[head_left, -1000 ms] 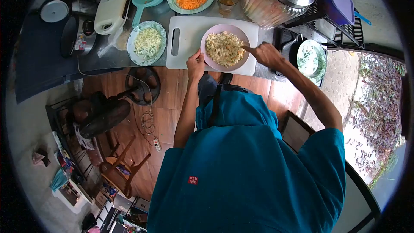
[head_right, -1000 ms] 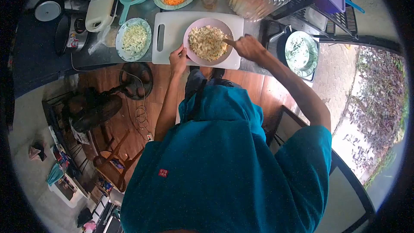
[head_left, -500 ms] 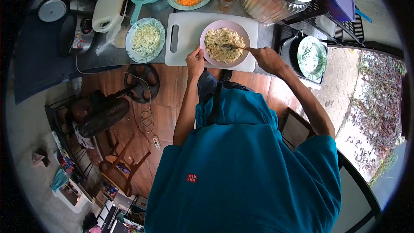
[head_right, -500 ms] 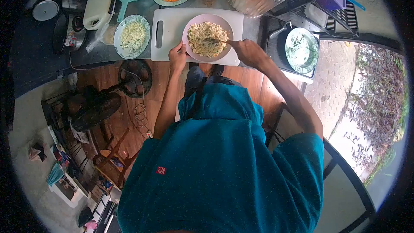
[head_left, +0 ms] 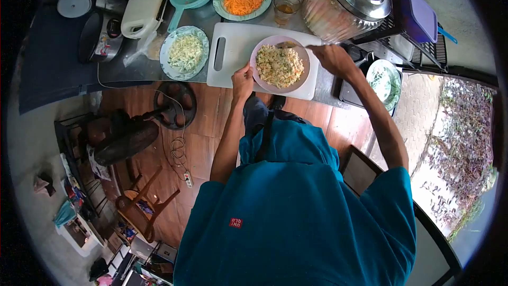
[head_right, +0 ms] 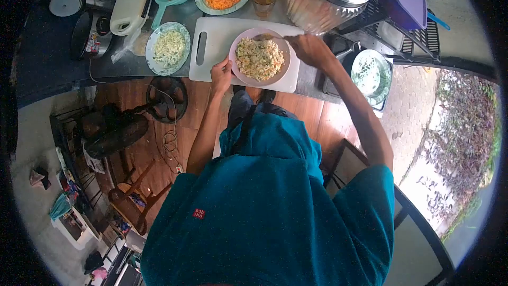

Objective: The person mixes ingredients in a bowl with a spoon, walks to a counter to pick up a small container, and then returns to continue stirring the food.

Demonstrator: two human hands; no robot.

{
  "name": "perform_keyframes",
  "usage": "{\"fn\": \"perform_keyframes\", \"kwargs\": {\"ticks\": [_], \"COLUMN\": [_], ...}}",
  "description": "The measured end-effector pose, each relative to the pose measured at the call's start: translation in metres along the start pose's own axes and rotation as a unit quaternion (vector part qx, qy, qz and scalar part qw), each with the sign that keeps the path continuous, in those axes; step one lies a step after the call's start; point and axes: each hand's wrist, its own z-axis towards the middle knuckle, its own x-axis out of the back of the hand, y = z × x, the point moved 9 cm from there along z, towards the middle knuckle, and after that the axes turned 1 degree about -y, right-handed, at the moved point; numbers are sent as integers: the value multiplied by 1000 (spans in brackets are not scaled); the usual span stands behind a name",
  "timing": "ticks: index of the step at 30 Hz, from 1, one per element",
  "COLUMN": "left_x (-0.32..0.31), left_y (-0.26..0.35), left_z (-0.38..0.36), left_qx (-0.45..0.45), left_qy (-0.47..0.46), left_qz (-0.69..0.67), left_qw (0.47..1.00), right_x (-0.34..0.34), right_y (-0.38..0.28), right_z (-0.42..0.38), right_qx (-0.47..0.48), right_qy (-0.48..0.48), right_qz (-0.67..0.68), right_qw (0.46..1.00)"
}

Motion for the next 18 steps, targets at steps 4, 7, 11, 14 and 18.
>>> {"fn": "perform_keyframes", "kwargs": {"ticks": [4, 7, 11, 14, 18], "left_x": [11, 12, 13, 11, 8], "left_y": [34, 36, 37, 36, 34], "left_z": [4, 18, 33, 43, 46], "left_qx": [-84, -67, -72, -80, -78], "left_qy": [23, -8, -49, -65, -73], "left_qz": [39, 69, 101, 105, 106], "left_qw": [995, 995, 991, 989, 989], "right_x": [-13, -65, -53, -62, -45], "right_y": [0, 31, -11, 1, -28], "right_z": [27, 44, 38, 23, -16], "right_qx": [118, 129, 102, 122, 133], "right_qy": [40, 22, -95, -91, -156], "right_qz": [-106, -112, -53, -44, -156], "right_qw": [987, 985, 989, 987, 966]}}
